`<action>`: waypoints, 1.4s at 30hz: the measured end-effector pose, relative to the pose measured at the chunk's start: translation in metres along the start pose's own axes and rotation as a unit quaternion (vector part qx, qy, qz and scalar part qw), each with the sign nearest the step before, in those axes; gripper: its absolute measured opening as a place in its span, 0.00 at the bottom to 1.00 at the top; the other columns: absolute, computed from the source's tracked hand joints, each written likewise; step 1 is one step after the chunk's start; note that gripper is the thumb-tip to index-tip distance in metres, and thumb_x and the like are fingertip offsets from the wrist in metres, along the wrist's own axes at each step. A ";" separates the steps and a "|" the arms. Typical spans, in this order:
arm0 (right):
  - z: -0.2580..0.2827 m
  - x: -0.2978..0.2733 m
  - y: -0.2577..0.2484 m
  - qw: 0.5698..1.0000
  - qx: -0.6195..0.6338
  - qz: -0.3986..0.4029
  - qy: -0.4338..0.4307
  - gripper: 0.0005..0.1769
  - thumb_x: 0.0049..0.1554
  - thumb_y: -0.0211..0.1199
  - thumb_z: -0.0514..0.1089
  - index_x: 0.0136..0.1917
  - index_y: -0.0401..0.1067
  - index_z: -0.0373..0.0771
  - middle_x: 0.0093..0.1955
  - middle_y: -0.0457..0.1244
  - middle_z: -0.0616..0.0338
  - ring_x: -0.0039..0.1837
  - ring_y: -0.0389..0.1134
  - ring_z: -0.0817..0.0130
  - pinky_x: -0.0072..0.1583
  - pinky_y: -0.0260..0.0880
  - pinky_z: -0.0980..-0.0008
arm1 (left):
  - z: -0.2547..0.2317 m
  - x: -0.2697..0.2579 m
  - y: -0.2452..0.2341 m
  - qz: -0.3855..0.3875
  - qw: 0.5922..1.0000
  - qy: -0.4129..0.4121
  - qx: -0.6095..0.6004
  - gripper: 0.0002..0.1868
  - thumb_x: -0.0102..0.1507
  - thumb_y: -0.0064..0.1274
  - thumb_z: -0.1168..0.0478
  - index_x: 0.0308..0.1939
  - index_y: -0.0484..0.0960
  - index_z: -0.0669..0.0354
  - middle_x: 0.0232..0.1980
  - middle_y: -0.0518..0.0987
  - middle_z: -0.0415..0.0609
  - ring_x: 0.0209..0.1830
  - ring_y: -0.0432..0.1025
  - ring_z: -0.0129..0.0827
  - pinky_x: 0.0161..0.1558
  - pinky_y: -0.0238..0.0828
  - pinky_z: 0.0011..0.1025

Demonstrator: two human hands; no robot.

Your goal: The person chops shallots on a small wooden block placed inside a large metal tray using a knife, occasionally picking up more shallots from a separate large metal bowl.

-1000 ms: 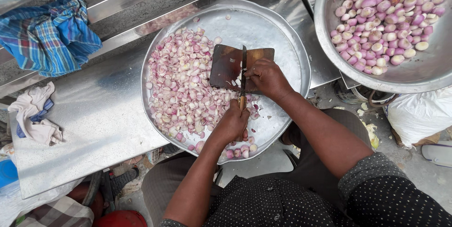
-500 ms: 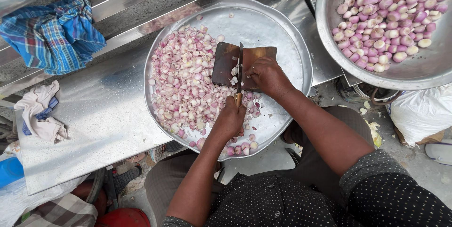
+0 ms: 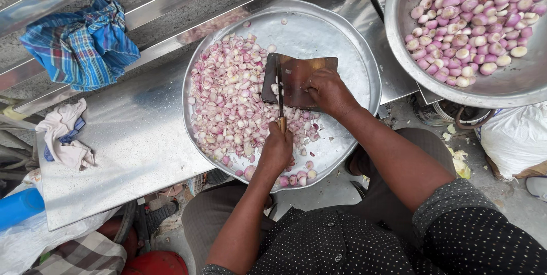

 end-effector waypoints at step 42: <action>0.042 -0.017 -0.056 0.990 -0.025 0.095 0.102 0.14 0.59 0.68 0.42 0.57 0.74 0.38 0.48 0.69 0.55 0.56 0.68 0.53 0.58 0.66 0.55 | 0.032 -0.075 -0.034 -0.030 0.999 0.005 -0.029 0.17 0.68 0.49 0.54 0.52 0.66 0.62 0.24 0.80 0.57 0.18 0.78 0.41 0.21 0.73 0.39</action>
Point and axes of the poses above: each hand's wrist, its own x-axis towards the middle knuckle, its own y-axis out of the palm, z = x × y, the point moved 1 cm from there along x, towards the middle knuckle
